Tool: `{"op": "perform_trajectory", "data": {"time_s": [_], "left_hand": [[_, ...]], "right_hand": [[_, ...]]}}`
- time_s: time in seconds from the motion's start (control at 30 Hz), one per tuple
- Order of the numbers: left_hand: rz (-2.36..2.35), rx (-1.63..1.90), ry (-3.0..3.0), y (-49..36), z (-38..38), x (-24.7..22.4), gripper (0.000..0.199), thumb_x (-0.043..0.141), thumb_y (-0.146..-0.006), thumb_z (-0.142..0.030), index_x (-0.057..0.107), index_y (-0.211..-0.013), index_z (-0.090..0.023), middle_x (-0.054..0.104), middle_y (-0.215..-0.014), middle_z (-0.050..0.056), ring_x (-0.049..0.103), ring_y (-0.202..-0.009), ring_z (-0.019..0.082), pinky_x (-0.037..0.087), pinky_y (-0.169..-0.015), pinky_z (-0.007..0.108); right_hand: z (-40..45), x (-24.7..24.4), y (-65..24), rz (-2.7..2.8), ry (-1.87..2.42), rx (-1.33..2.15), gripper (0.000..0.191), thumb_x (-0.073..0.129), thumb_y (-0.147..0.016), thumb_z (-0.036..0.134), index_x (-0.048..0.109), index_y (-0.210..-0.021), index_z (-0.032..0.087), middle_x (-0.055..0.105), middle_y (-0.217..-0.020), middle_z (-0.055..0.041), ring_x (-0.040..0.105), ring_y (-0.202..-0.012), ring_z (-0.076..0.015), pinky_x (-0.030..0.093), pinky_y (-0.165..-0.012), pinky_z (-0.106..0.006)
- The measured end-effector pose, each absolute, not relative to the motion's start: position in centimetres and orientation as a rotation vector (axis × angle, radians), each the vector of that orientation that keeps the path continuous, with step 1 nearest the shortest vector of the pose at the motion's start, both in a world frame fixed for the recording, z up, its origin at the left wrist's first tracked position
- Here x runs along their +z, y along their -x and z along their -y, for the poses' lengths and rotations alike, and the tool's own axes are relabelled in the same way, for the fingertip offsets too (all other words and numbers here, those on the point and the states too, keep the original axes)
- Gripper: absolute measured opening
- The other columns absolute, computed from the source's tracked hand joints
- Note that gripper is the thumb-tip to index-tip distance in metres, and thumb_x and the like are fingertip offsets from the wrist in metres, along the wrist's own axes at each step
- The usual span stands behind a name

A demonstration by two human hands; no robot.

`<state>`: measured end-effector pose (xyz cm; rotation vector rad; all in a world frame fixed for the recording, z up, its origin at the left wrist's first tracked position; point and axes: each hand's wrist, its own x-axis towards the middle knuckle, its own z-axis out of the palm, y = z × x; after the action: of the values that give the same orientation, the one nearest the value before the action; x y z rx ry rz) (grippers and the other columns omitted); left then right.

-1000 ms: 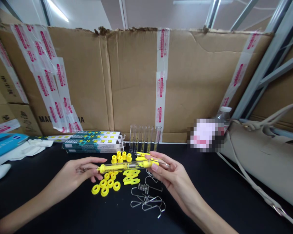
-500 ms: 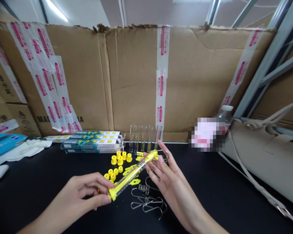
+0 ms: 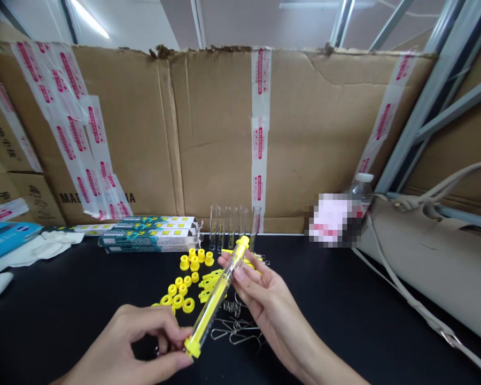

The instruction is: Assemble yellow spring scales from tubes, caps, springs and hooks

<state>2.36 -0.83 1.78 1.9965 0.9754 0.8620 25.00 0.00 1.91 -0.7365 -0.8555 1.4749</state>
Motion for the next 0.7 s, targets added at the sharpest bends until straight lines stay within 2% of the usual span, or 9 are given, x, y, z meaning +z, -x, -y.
{"op": "perform_trajectory", "data": {"time_s": [0.1, 0.2, 0.33, 0.43, 0.5, 0.57, 0.6, 0.67, 0.7], "left_hand": [[-0.957, 0.861, -2.041, -2.4, 0.9, 1.7, 0.015, 0.077, -0.077, -0.029, 0.070, -0.066, -0.020, 0.074, -0.064, -0.001, 0.063, -0.050, 0.012, 0.054, -0.055, 0.021], [-0.919, 0.889, -2.042, -2.3, 0.9, 1.4, 0.018, 0.080, -0.074, -0.029, 0.068, -0.065, -0.020, 0.073, -0.062, -0.002, 0.061, -0.049, 0.011, 0.051, -0.052, 0.019], [-0.941, 0.865, -2.076, -2.4, 1.5, 1.6, 0.019, 0.082, -0.076, -0.028, 0.066, -0.067, -0.020, 0.074, -0.067, -0.003, 0.063, -0.053, 0.011, 0.052, -0.054, 0.017], [-0.867, 0.945, -2.235, -2.0, 1.3, 2.5, 0.009, 0.067, -0.089, -0.026, 0.069, -0.081, -0.023, 0.075, -0.074, -0.004, 0.067, -0.059, 0.011, 0.055, -0.059, 0.016], [-0.858, 1.062, -2.487, -0.8, -0.1, 3.1, 0.019, 0.051, -0.098, -0.027, 0.070, -0.100, -0.025, 0.076, -0.086, -0.002, 0.071, -0.074, 0.013, 0.057, -0.068, 0.019], [-1.130, 1.107, -2.953, 1.2, -2.8, 3.6, 0.027, 0.045, -0.103, -0.029, 0.065, -0.121, -0.024, 0.075, -0.111, 0.004, 0.070, -0.102, 0.019, 0.056, -0.091, 0.029], [-1.206, 1.116, -3.040, 2.5, -4.4, 3.8, 0.031, 0.047, -0.103, -0.031, 0.062, -0.129, -0.021, 0.073, -0.119, 0.009, 0.066, -0.114, 0.026, 0.050, -0.101, 0.042], [-1.380, 1.115, -3.091, 5.2, -7.7, 3.7, 0.038, 0.049, -0.103, -0.033, 0.059, -0.137, -0.017, 0.063, -0.137, 0.018, 0.052, -0.131, 0.043, 0.038, -0.106, 0.064], [-1.458, 1.110, -3.107, 6.5, -9.2, 3.5, 0.043, 0.048, -0.103, -0.034, 0.054, -0.142, -0.015, 0.054, -0.146, 0.023, 0.045, -0.136, 0.047, 0.034, -0.105, 0.070]], "right_hand": [[0.3, 2.1, -24.7, 0.897, 0.722, 1.577, 0.035, 0.076, -0.090, 0.033, 0.070, -0.120, 0.018, 0.075, -0.122, -0.0116, 0.066, -0.122, -0.0252, 0.055, -0.100, -0.031], [0.7, 2.4, -24.4, 0.912, 0.691, 1.649, 0.038, 0.071, -0.093, 0.038, 0.064, -0.127, 0.024, 0.077, -0.119, -0.0104, 0.075, -0.106, -0.0279, 0.062, -0.088, -0.038], [0.7, 2.6, -24.4, 0.952, 0.681, 1.676, 0.033, 0.073, -0.092, 0.036, 0.067, -0.120, 0.020, 0.078, -0.113, -0.0115, 0.079, -0.094, -0.0279, 0.064, -0.081, -0.035], [0.2, 2.9, -25.0, 0.937, 0.683, 1.602, 0.028, 0.074, -0.091, 0.034, 0.071, -0.114, 0.018, 0.079, -0.112, -0.0114, 0.079, -0.093, -0.0275, 0.065, -0.081, -0.034], [-0.3, 3.2, -25.7, 0.904, 0.664, 1.540, 0.026, 0.074, -0.091, 0.033, 0.072, -0.113, 0.018, 0.079, -0.112, -0.0111, 0.079, -0.096, -0.0271, 0.065, -0.081, -0.032], [-0.6, 3.5, -26.4, 0.871, 0.643, 1.492, 0.024, 0.074, -0.091, 0.030, 0.073, -0.111, 0.018, 0.080, -0.112, -0.0105, 0.078, -0.098, -0.0264, 0.065, -0.082, -0.029], [-0.7, 3.5, -26.7, 0.854, 0.634, 1.471, 0.022, 0.074, -0.091, 0.030, 0.074, -0.110, 0.018, 0.079, -0.113, -0.0101, 0.078, -0.099, -0.0258, 0.065, -0.082, -0.028], [-0.9, 3.6, -27.1, 0.820, 0.627, 1.439, 0.020, 0.074, -0.091, 0.029, 0.075, -0.109, 0.019, 0.078, -0.117, -0.0092, 0.077, -0.102, -0.0248, 0.065, -0.085, -0.028], [-1.0, 3.6, -27.3, 0.803, 0.626, 1.430, 0.020, 0.074, -0.091, 0.028, 0.075, -0.109, 0.019, 0.077, -0.120, -0.0087, 0.076, -0.103, -0.0245, 0.064, -0.086, -0.028]]}}
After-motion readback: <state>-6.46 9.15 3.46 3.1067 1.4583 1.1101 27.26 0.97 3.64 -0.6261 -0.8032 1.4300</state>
